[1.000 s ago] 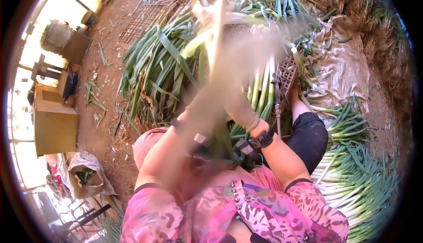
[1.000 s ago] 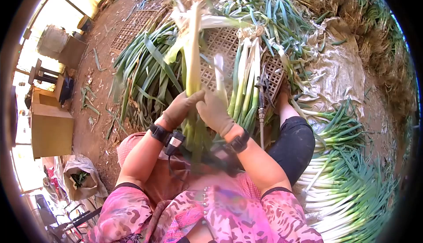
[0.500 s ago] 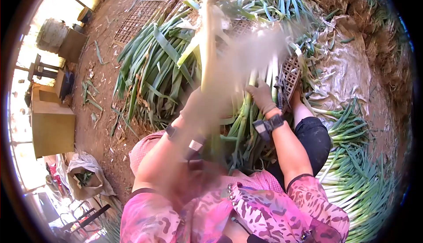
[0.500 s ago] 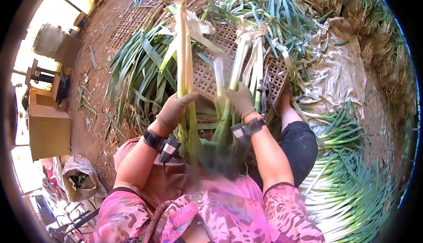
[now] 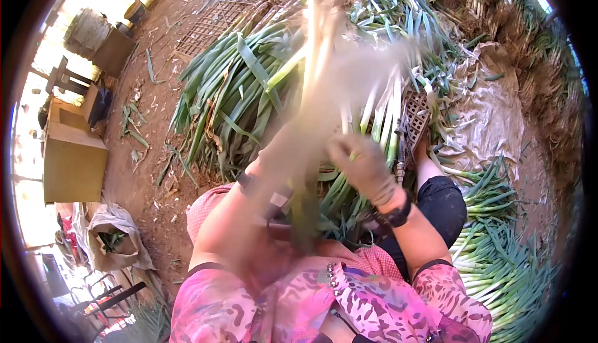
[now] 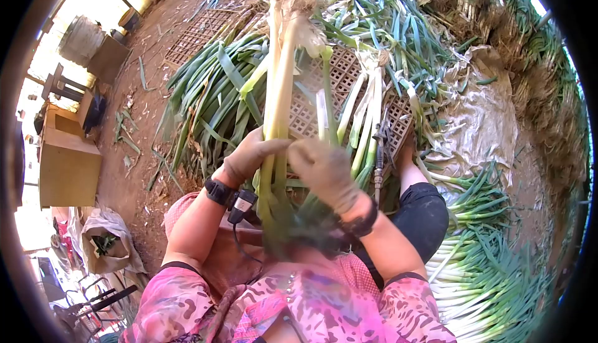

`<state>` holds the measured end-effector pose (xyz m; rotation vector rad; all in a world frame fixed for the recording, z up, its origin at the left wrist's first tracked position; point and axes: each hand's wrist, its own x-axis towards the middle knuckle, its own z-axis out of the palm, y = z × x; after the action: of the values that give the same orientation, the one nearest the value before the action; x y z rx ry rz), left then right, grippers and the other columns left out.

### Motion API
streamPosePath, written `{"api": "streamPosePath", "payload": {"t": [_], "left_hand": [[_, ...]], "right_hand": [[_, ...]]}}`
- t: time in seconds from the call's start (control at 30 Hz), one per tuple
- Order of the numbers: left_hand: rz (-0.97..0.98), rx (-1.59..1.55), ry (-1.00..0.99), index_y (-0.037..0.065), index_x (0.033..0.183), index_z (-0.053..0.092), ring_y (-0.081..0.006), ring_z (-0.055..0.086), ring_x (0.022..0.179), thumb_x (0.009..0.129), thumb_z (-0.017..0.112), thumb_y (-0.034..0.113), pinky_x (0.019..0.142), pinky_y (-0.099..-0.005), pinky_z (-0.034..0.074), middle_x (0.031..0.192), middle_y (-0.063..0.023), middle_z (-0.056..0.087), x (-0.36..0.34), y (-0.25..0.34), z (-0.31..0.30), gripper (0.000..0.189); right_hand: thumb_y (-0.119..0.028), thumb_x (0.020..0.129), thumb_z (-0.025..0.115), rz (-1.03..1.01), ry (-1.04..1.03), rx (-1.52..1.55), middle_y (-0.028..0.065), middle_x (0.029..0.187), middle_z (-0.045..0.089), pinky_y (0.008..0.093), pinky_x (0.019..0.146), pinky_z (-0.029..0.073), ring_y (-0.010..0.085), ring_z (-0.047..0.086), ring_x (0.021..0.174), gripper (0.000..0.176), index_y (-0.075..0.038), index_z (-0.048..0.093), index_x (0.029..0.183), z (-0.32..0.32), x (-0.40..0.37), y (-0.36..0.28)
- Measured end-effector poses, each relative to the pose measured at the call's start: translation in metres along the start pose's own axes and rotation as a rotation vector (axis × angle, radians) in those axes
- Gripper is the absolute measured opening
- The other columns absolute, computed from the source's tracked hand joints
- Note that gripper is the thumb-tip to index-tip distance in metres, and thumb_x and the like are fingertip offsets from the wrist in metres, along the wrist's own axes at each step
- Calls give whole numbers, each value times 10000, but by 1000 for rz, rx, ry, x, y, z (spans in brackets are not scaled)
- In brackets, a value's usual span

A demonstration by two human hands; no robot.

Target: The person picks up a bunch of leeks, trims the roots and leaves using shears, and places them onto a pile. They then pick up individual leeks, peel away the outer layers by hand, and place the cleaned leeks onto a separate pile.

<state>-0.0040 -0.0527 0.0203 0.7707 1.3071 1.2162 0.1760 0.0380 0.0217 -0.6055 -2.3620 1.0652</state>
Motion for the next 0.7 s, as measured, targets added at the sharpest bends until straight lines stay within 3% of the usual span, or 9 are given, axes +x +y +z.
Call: {"api": "streamPosePath", "payload": {"t": [0.07, 0.1, 0.13, 0.2, 0.37, 0.5, 0.53, 0.63, 0.7], "left_hand": [[-38, 30, -43, -11, 1163, 647, -142, 648, 922, 877, 701, 239, 826, -295, 529, 1047, -64, 690, -2, -10, -9, 384], [-57, 49, -67, -9, 1145, 648, -142, 647, 909, 872, 704, 244, 812, -299, 531, 1030, -63, 688, -2, -13, -13, 376], [-106, -25, -154, -6, 1094, 644, -144, 646, 861, 857, 709, 245, 783, -309, 539, 975, -66, 682, -6, -12, -12, 352], [-85, -20, -205, -1, 1087, 641, -156, 652, 838, 829, 724, 216, 788, -314, 546, 950, -72, 680, -10, -18, -5, 347], [-179, -170, -357, 9, 1156, 600, -166, 635, 873, 800, 708, 160, 786, -319, 551, 951, -69, 640, -19, -35, -2, 401], [-323, -293, -217, 3, 1147, 603, -177, 644, 861, 799, 707, 203, 784, -324, 556, 947, -76, 645, -29, -34, -9, 414], [-332, -241, -274, -1, 1148, 606, -180, 651, 869, 797, 714, 229, 788, -323, 556, 960, -86, 655, -33, -33, -9, 433], [-159, -40, -446, -7, 1073, 641, -167, 655, 870, 796, 746, 243, 808, -306, 548, 976, -74, 677, -41, -38, -14, 387], [-207, -17, -234, 3, 1061, 650, -158, 648, 851, 801, 753, 220, 793, -309, 547, 963, -63, 674, -42, -27, -12, 354]], "right_hand": [[-200, 879, 727, -89, 285, -320, 269, 1198, 640, 412, 888, 542, 360, 648, 1068, 670, 20, 419, 1432, -30, 24, 2], [-260, 854, 766, -158, 374, -496, 334, 1451, 427, 460, 1107, 411, 433, 463, 1326, 873, 55, 276, 1504, -42, 40, 15], [-314, 825, 793, -144, 389, -547, 351, 1529, 300, 480, 1206, 267, 453, 315, 1434, 964, 92, 242, 1505, -55, 60, 20], [-323, 825, 778, -19, 385, -510, 332, 1500, 297, 489, 1168, 262, 449, 298, 1404, 913, 86, 279, 1472, -64, 95, 26], [-324, 881, 688, -13, 455, -391, 213, 1126, 667, 466, 834, 547, 341, 679, 993, 552, -41, 495, 1314, -64, 156, 45], [-329, 964, 568, 25, 335, -666, 96, 823, 720, 444, 679, 564, 284, 712, 729, 317, -72, 638, 1136, -132, 179, 62], [-359, 980, 563, 290, 536, -243, 131, 891, 689, 431, 688, 546, 275, 680, 780, 306, -87, 644, 1095, -156, 181, 42], [-376, 1000, 538, 489, 761, -558, 113, 894, 667, 372, 655, 535, 220, 655, 760, 334, -82, 667, 1092, -285, 174, 87], [-387, 1013, 522, 641, 775, -501, 100, 895, 652, 333, 633, 528, 184, 639, 747, 356, -79, 682, 1091, -350, 154, 110]]}}
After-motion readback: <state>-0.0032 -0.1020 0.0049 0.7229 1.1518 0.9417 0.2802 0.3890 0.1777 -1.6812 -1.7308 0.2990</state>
